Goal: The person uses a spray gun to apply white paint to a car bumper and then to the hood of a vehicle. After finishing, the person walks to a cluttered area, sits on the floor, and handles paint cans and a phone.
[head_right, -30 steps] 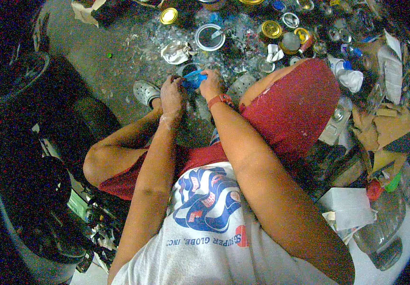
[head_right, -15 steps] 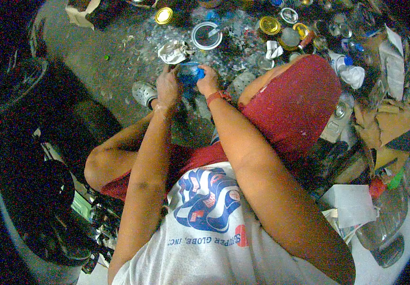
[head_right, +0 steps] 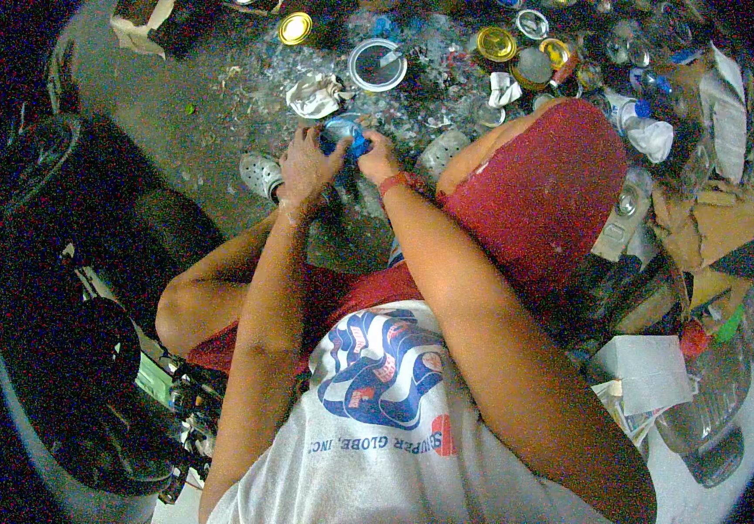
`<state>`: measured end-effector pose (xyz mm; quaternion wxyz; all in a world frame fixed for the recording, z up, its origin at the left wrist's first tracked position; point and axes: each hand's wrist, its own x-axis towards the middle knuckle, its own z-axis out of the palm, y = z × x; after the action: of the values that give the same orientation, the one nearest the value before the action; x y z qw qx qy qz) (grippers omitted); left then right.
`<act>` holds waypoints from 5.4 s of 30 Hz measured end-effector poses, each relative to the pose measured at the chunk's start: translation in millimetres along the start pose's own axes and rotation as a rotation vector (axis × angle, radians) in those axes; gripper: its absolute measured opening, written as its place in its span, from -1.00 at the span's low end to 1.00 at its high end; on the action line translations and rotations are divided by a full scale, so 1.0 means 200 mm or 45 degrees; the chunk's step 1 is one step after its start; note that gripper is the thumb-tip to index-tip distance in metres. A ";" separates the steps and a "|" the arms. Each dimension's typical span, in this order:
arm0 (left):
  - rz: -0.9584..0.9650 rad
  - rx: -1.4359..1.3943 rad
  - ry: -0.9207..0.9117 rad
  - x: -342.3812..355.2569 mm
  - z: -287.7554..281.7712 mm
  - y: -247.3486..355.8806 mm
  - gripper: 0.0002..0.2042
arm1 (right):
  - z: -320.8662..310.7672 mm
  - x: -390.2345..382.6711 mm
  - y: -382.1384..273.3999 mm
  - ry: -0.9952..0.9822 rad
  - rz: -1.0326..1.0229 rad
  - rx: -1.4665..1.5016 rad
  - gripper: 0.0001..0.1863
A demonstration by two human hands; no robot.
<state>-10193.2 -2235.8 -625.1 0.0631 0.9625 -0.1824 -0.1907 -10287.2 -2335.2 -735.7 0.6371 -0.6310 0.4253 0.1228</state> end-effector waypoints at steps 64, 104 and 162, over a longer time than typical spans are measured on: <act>-0.059 0.020 0.218 -0.19 0.10 -0.09 -0.06 | -1.64 -1.10 0.57 1.663 -0.174 0.052 0.37; -0.026 -0.044 0.217 -0.16 0.26 -0.35 -0.29 | -1.89 -1.27 -0.55 0.529 -0.817 -0.489 0.27; 0.030 0.081 0.209 -0.15 0.37 -0.40 -0.23 | -1.70 -1.05 -0.74 0.327 -0.654 -0.617 0.26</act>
<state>-10221.0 -2154.5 -698.0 0.0494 0.9742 -0.1938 -0.1044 -10444.1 -2590.7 -432.1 0.4210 -0.8598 0.2880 -0.0242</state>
